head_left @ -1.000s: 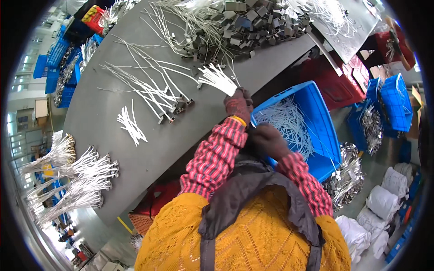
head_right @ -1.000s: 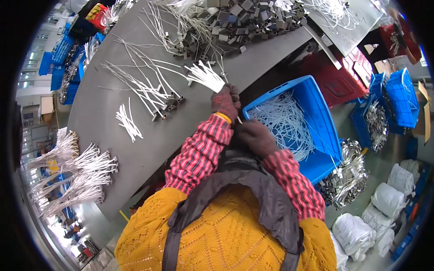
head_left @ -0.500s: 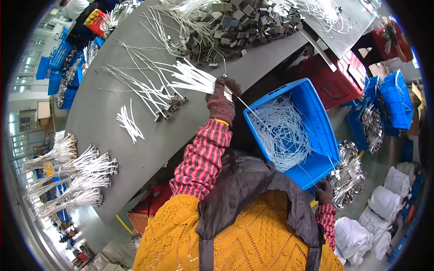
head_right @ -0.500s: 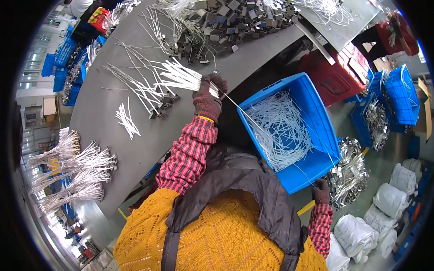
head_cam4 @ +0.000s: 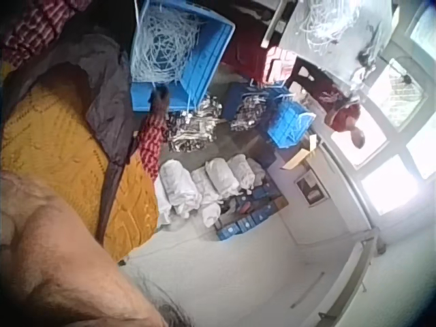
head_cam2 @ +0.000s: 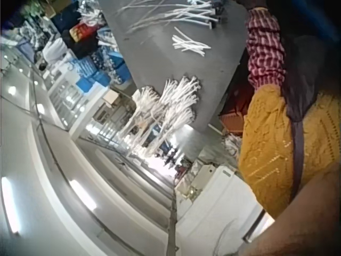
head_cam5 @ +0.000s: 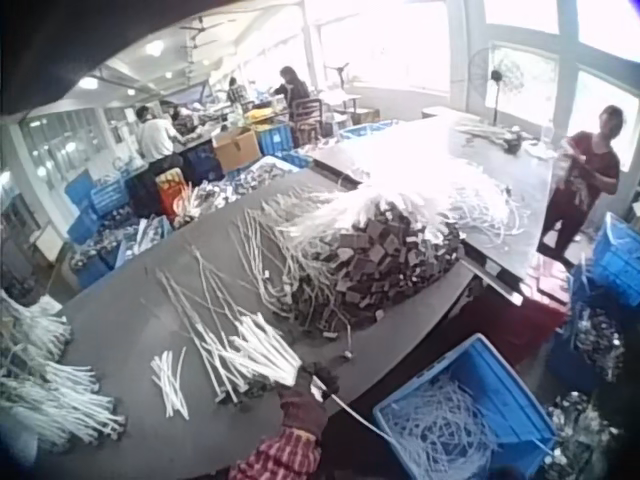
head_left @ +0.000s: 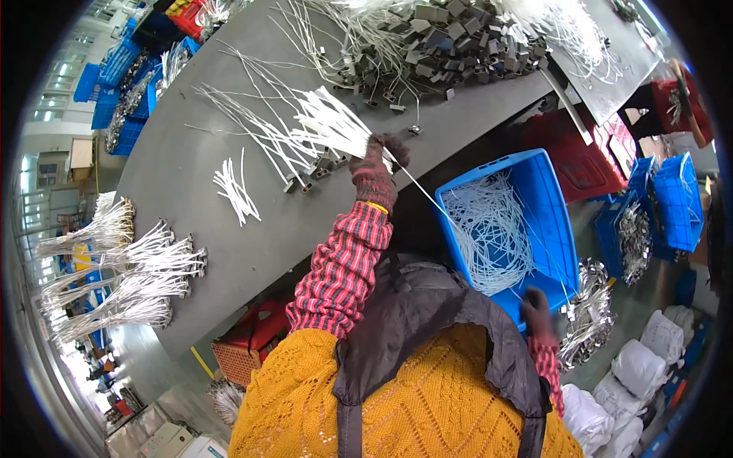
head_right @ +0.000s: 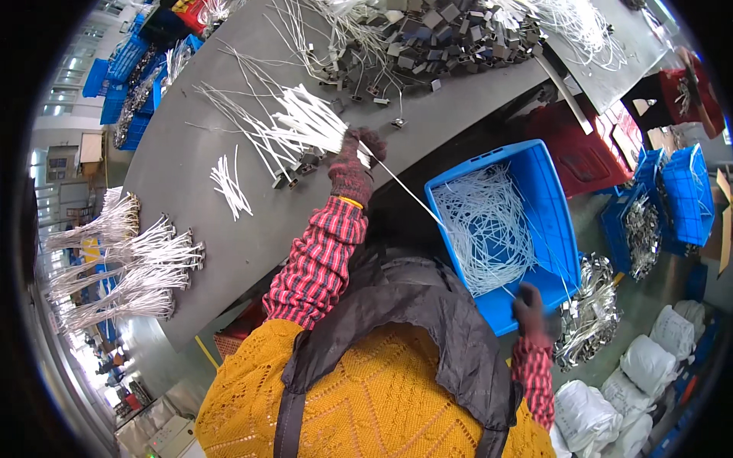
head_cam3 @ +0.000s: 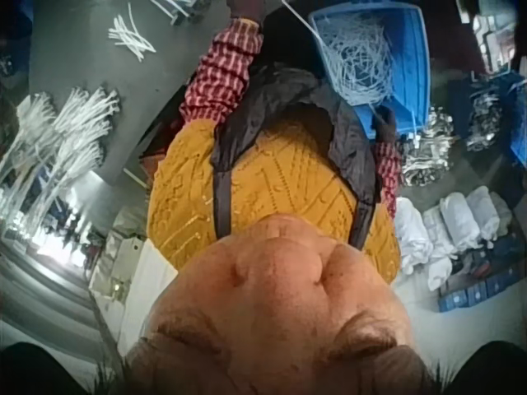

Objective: Bundling and sorting long white wires into groups at a workbench.

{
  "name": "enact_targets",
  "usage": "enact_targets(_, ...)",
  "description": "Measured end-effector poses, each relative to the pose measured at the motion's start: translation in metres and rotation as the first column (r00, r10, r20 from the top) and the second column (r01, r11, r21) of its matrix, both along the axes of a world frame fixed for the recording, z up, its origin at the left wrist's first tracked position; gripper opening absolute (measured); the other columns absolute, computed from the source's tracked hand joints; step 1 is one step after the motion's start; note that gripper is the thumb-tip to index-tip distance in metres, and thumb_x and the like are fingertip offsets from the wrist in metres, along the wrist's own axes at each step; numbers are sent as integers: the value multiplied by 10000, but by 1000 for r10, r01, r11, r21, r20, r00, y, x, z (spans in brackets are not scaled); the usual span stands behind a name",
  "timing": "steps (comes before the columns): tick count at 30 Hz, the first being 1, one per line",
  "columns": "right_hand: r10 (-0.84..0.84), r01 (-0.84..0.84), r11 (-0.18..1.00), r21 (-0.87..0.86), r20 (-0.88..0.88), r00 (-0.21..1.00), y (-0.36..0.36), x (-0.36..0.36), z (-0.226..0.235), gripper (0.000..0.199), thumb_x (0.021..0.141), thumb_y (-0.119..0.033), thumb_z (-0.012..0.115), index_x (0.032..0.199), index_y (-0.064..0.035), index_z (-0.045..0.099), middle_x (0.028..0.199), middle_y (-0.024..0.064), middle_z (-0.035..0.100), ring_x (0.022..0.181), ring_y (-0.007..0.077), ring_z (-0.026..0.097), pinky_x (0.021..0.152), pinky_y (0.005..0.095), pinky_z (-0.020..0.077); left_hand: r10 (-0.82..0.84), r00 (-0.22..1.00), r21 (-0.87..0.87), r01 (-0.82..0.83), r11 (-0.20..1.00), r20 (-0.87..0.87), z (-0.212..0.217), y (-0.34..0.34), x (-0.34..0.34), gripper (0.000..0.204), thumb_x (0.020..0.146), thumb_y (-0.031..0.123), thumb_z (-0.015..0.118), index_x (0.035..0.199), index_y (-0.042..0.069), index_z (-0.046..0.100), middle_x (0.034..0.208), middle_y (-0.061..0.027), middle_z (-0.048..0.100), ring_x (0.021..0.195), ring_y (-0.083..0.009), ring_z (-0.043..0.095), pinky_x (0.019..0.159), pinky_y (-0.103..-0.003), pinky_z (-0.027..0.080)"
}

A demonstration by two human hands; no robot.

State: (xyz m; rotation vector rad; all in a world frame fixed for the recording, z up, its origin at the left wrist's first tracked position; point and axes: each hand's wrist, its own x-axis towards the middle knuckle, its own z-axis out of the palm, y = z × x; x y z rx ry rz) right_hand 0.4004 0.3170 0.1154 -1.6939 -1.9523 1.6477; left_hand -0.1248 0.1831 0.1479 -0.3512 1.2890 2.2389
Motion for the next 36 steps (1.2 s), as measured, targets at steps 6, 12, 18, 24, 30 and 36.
enact_targets(6, 271, -328, 944, -35, -486, 831, -42, -310, 32, 566, 850, -31, 631, 1377, 9, 429, 1023, 107, 604, 826, 183, 613, 738, 310, 513, -98, 987, 54, 105, 993, -126, 8, -22, 25, 173, 939, 178, 630, 845, 32, 629, 789, -86, 669, 704, -202, 662, 650, -355, 562)
enact_targets(12, 354, -429, 900, -78, -443, 823, -93, -483, 79, 593, 829, -152, 709, 1371, -97, 477, 1084, 145, 662, 847, 209, 654, 717, 330, 550, -178, 955, -450, 55, 891, -236, 14, -59, -16, 190, 924, 184, 635, 897, 4, 690, 744, -71, 667, 594, -170, 631, 547, -315, 530)
enact_targets(18, 660, -488, 425, 763, 107, 743, -23, -504, 46, 557, 848, -157, 685, 1362, -69, 488, 1209, 214, 590, 918, 354, 655, 854, 392, 528, -87, 994, -602, 27, 798, -70, 31, -113, -78, 250, 948, 241, 587, 894, 1, 630, 693, -151, 658, 460, -177, 571, 378, -307, 416)
enact_targets(24, 675, -727, 593, 346, 277, 683, 5, -482, 43, 288, 937, -196, 500, 1207, -114, 558, 1056, 180, 642, 971, 383, 637, 819, 463, 527, -114, 993, -188, 110, 976, -8, 28, -103, -73, 200, 952, 197, 573, 936, 0, 604, 759, -132, 672, 541, -194, 626, 436, -297, 489)
enact_targets(30, 780, -760, 284, 585, 320, 538, -47, -409, 71, 223, 912, -199, 526, 1097, -118, 621, 1002, 156, 666, 933, 340, 658, 781, 436, 539, -159, 976, -258, 194, 947, 149, 15, 10, -13, 192, 917, 184, 565, 880, -1, 597, 665, -100, 639, 527, -208, 621, 453, -319, 518)
enact_targets(36, 390, -416, 909, -12, -319, 864, -54, -259, 83, 205, 797, -124, 697, 968, -21, 654, 911, 85, 652, 878, 209, 649, 788, 342, 519, 112, 949, -378, 7, 926, 294, 7, 68, 32, 159, 901, 200, 547, 819, 74, 600, 569, -42, 566, 403, -167, 499, 357, -298, 376)
